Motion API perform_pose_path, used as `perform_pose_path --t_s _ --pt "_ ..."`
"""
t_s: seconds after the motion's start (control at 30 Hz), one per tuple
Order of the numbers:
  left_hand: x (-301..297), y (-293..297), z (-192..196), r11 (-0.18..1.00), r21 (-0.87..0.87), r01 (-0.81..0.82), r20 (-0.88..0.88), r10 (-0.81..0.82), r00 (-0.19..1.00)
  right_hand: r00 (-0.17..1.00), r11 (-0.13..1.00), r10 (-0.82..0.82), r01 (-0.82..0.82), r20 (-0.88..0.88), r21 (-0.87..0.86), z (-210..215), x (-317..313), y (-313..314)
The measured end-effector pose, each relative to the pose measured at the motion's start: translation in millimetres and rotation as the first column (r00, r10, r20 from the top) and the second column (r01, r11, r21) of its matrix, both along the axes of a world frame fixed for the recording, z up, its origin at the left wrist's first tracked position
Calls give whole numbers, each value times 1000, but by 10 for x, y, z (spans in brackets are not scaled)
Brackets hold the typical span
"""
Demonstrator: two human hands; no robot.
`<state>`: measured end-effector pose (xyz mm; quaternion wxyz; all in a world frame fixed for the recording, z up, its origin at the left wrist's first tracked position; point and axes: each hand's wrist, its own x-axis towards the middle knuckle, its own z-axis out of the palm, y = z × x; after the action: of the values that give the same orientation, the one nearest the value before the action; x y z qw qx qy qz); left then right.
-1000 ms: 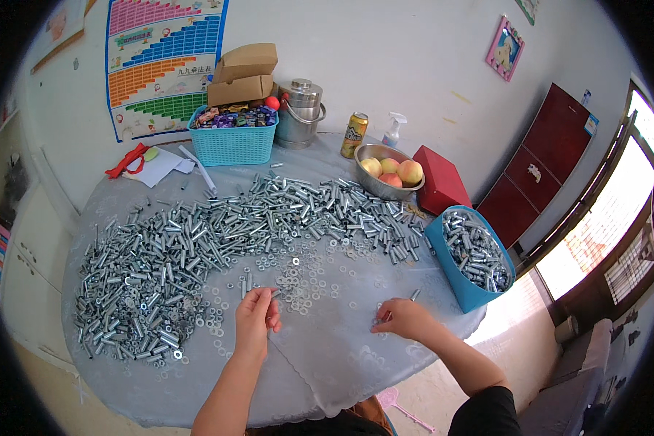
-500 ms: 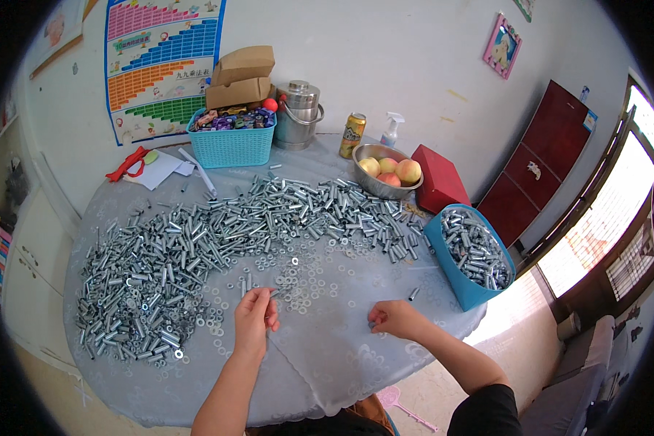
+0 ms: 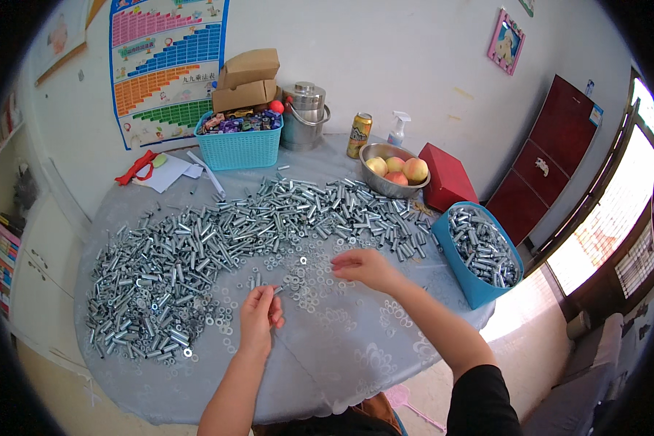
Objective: The person sits at a table covered with a large pile of metal bolts and washers. They repeatedly pick up a bolt and a washer, slide the washer onto the bolt, and place the assembled fastener into a blue plastic basket.
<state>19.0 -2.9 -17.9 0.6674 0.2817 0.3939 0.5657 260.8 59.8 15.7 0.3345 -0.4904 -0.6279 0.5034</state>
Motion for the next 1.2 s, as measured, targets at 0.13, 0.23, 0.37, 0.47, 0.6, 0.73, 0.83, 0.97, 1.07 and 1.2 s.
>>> perform_pose_path --t_s 0.13,0.23,0.37,0.47,0.6,0.73,0.83,0.97,1.07,1.2 --pt "13 -19 31 1000 -8 -22 4 23 1000 748 986 149 -162 647 -40 154 531 -431" --pt "26 -37 33 1000 -17 -19 3 19 1000 704 985 172 -105 689 -139 175 707 -850" --pt "53 -33 30 1000 -11 -13 1 13 1000 669 997 64 -73 740 -21 -53 729 -1100" --pt "62 -26 19 1000 -16 -8 -13 8 1000 704 980 116 -196 700 35 -156 754 -1098" --pt "55 -14 -1 1000 -15 -14 -13 14 1000 697 987 136 -155 704 -38 -129 693 -1008" --pt "27 -17 0 1000 -13 -15 -15 15 1000 671 980 169 -194 722 -50 -89 623 -972" --pt "23 -21 27 1000 -16 -16 -4 16 1000 646 969 207 -237 734 -66 -113 648 -956" --pt "23 -36 42 1000 -6 -9 9 9 1000 662 974 191 -220 725 -56 -39 581 -948" --pt "15 -29 44 1000 -3 -9 -16 9 1000 658 960 235 -272 715 -65 -36 550 -940" --pt "16 -21 35 1000 -17 -23 12 23 1000 608 952 229 -303 760 -45 -70 535 -966"
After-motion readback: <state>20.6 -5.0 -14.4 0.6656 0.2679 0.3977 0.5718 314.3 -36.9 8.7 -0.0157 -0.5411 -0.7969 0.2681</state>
